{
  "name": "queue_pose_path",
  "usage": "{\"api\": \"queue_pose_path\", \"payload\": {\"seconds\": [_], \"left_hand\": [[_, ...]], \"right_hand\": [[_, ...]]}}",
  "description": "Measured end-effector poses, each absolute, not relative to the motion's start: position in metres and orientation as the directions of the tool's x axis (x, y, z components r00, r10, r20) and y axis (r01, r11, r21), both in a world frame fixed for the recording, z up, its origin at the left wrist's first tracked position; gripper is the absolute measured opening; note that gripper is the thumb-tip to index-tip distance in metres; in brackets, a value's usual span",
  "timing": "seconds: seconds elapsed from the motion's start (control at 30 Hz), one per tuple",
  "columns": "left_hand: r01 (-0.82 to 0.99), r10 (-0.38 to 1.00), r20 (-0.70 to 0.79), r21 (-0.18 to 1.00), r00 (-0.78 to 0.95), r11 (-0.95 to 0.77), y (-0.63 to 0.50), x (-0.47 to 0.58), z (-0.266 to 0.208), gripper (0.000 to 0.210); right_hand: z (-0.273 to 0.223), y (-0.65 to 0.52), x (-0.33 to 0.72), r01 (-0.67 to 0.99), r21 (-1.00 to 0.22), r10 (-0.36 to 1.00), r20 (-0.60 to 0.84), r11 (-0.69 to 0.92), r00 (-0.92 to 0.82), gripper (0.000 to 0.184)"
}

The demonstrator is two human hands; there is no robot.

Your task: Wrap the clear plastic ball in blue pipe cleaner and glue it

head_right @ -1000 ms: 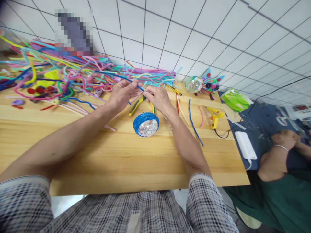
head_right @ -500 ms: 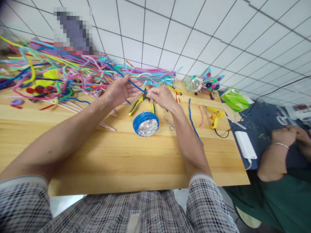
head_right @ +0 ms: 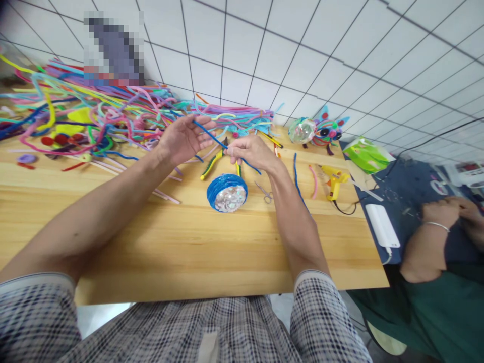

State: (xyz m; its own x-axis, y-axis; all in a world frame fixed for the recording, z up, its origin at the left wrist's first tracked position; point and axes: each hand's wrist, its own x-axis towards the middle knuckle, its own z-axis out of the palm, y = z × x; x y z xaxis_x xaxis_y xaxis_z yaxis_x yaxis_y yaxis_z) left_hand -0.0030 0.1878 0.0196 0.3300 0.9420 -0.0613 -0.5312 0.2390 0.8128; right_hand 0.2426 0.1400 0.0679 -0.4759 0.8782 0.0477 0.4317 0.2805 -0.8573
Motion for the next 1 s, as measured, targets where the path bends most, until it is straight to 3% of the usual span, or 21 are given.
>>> {"api": "queue_pose_path", "payload": {"seconds": [0.27, 0.5, 0.67, 1.0], "left_hand": [[-0.482, 0.921, -0.031, 0.845, 0.387, 0.231, 0.183, -0.008, 0.029, 0.043], [-0.462, 0.936, 0.003, 0.87, 0.351, 0.17, 0.183, -0.005, 0.025, 0.047], [-0.401, 0.935, 0.024, 0.907, 0.354, 0.129, 0.18, 0.004, 0.013, 0.038], [-0.393, 0.979, 0.023, 0.917, 0.202, 0.06, 0.177, 0.011, 0.014, 0.05]], "right_hand": [[0.069, 0.139, 0.246, 0.311, -0.94, 0.823, -0.066, 0.138, -0.565, 0.042], [0.068, 0.14, 0.247, 0.29, -0.942, 0.873, 0.007, 0.17, -0.488, 0.044], [0.06, 0.144, 0.245, 0.286, -0.947, 0.903, 0.008, 0.144, -0.429, 0.04], [0.056, 0.148, 0.242, 0.323, -0.931, 0.94, 0.056, 0.171, -0.337, 0.033]]}}
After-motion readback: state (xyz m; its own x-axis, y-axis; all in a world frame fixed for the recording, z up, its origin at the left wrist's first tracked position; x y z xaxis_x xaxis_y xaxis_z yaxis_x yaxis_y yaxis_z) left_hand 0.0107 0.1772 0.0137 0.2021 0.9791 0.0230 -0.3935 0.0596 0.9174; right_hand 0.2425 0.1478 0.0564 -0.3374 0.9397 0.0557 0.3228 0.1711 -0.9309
